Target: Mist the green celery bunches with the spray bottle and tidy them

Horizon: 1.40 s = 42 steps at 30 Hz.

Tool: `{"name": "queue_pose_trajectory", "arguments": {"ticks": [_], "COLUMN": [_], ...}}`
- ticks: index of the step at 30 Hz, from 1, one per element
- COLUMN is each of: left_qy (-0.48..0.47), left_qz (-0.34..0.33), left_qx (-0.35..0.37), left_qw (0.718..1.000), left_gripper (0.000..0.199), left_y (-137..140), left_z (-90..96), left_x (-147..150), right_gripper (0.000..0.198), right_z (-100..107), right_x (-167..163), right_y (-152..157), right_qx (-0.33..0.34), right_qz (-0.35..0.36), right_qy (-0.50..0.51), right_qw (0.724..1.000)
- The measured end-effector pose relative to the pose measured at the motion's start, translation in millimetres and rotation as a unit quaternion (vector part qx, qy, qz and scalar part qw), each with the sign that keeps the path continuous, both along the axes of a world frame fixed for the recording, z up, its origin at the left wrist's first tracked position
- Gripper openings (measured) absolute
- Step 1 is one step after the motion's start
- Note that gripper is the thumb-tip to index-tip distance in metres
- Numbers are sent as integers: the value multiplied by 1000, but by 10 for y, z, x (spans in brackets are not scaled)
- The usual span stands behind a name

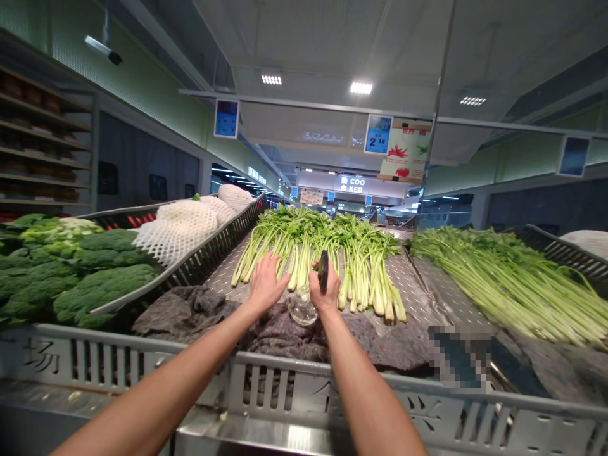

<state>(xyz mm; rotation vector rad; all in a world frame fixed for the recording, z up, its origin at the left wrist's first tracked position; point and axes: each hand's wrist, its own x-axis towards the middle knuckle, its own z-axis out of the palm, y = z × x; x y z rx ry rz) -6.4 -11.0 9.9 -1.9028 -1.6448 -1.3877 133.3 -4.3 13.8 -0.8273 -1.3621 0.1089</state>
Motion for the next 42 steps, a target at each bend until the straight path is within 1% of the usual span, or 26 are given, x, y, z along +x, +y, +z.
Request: {"name": "queue_pose_trajectory", "arguments": {"ticks": [2, 5, 8, 11, 14, 17, 21, 26, 30, 37, 40, 42], "left_qy": [-14, -28, 8, 48, 56, 24, -28, -35, -26, -15, -10, -2], "left_qz": [-8, -17, -32, -47, -45, -33, -30, -30, -35, -75, -94, -108], "left_qx": [5, -8, -27, -83, -140, -170, -193, -215, -210, -159, -126, -102], "left_qw": [1000, 999, 999, 994, 988, 985, 980, 976, 977, 984, 988, 989], "left_gripper": [47, 45, 46, 51, 56, 56, 55, 55, 50, 46, 46, 46], "left_y": [27, 27, -12, -66, -98, -91, -51, -21, -26, -19, -28, -40], "left_z": [-54, -115, -154, -181, -198, -202, -205, -220, -233, -240, -220, -205], "left_x": [9, -1, 11, 61, 98, 93, 62, 46, 42, 37, 49, 61], "right_gripper": [27, 26, 26, 24, 22, 22, 23, 25, 27, 29, 28, 27], "right_z": [0, 3, -4, -24, -36, -27, -7, 1, -1, -15, -1, 15], "right_x": [-7, -24, -41, -51, -48, -39, -30, -34, -31, 96, 166, 186], "right_y": [-5, -20, -29, -30, -29, -28, -37, -78, -84, 5, 37, 41], "right_qx": [-4, -8, -12, -9, -5, -8, -6, -13, -28, -40, -46, -49], "right_qz": [5, 9, 5, 0, -11, -24, -33, -36, -47, -65, -81, -83], "right_qy": [4, -8, -28, -46, -54, -43, -32, -22, -15, 3, 27, 24], "right_qw": [1000, 1000, 1000, 999, 998, 999, 999, 999, 998, 997, 995, 995]}}
